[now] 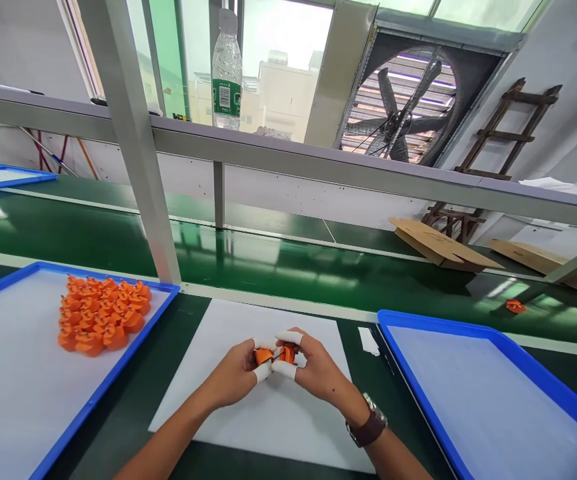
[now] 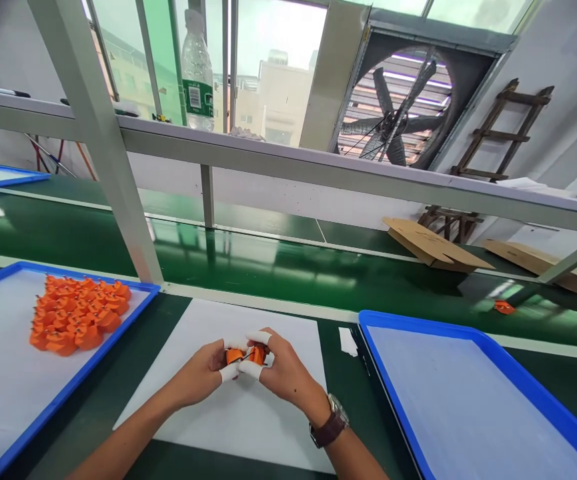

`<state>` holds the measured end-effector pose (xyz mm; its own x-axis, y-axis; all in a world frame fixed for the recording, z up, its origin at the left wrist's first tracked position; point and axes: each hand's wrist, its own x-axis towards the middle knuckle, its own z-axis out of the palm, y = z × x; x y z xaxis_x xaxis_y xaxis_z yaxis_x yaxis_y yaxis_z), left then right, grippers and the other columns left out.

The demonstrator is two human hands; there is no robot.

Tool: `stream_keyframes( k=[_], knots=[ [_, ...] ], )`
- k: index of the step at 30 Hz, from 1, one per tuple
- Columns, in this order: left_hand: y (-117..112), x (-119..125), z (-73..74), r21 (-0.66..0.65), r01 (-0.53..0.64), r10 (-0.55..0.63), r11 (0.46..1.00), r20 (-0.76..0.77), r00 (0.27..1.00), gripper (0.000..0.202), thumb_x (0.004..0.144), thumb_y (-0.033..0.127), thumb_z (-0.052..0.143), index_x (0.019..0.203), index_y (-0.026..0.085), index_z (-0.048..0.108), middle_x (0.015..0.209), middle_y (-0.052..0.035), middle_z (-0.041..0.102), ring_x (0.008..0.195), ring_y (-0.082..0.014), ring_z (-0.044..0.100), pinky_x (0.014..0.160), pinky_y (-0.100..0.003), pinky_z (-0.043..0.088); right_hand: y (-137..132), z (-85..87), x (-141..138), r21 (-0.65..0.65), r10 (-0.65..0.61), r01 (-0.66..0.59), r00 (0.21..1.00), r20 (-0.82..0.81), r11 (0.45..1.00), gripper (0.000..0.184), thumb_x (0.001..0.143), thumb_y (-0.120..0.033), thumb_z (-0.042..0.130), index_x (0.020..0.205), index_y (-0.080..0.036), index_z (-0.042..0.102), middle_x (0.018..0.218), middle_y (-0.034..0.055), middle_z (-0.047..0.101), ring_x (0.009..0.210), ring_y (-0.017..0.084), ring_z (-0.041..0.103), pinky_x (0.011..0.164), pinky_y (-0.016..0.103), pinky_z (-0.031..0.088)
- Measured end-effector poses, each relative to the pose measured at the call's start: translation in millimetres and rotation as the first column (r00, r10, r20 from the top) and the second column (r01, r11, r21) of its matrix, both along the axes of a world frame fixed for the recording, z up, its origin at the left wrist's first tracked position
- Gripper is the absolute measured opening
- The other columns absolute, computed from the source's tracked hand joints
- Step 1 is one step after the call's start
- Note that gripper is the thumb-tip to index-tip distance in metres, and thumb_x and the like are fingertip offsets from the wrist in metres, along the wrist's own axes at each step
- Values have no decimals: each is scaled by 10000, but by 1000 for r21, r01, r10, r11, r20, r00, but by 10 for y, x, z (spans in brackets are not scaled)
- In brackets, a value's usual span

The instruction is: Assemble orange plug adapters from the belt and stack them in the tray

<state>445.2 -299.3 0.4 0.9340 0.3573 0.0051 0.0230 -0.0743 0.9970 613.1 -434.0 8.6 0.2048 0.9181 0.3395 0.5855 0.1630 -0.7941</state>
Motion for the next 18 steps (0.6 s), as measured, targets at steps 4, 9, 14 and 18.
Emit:
stream_keyframes(
  k=[4,9,14,18],
  knots=[
    [-44,-8,-14,310,-69,92,948,-60,994,321,852,262,611,1161,249,698,1040,-40,707,814,-180,604,741,-310,499,-35,-129,-33,83,1,4,998,-56,997,435,858,-310,760,1264,-297,604,1071,40,607,872,176,569,783,348,514],
    [-21,41,-100,273,-246,255,930,3,967,248,824,190,596,1044,224,705,998,-35,709,839,-181,644,757,-304,533,-105,-197,-88,14,48,-46,987,-153,999,462,873,-271,740,1306,-337,593,1147,41,624,967,196,616,873,378,538],
    [-9,94,-165,119,-279,277,953,30,960,212,825,167,616,1021,218,680,1083,-41,707,929,-189,684,833,-328,575,-143,-275,-120,-68,-12,-7,961,-276,998,377,923,-290,667,1295,-299,606,1161,53,682,1014,212,657,915,401,555],
    [-6,119,-153,-5,-242,242,970,-15,970,217,857,274,682,1067,222,675,1206,-61,691,1064,-222,684,924,-371,581,-126,-322,-124,-50,-131,122,943,-305,991,323,899,-266,681,1216,-259,626,1078,55,702,927,207,667,845,395,574]
  ],
)
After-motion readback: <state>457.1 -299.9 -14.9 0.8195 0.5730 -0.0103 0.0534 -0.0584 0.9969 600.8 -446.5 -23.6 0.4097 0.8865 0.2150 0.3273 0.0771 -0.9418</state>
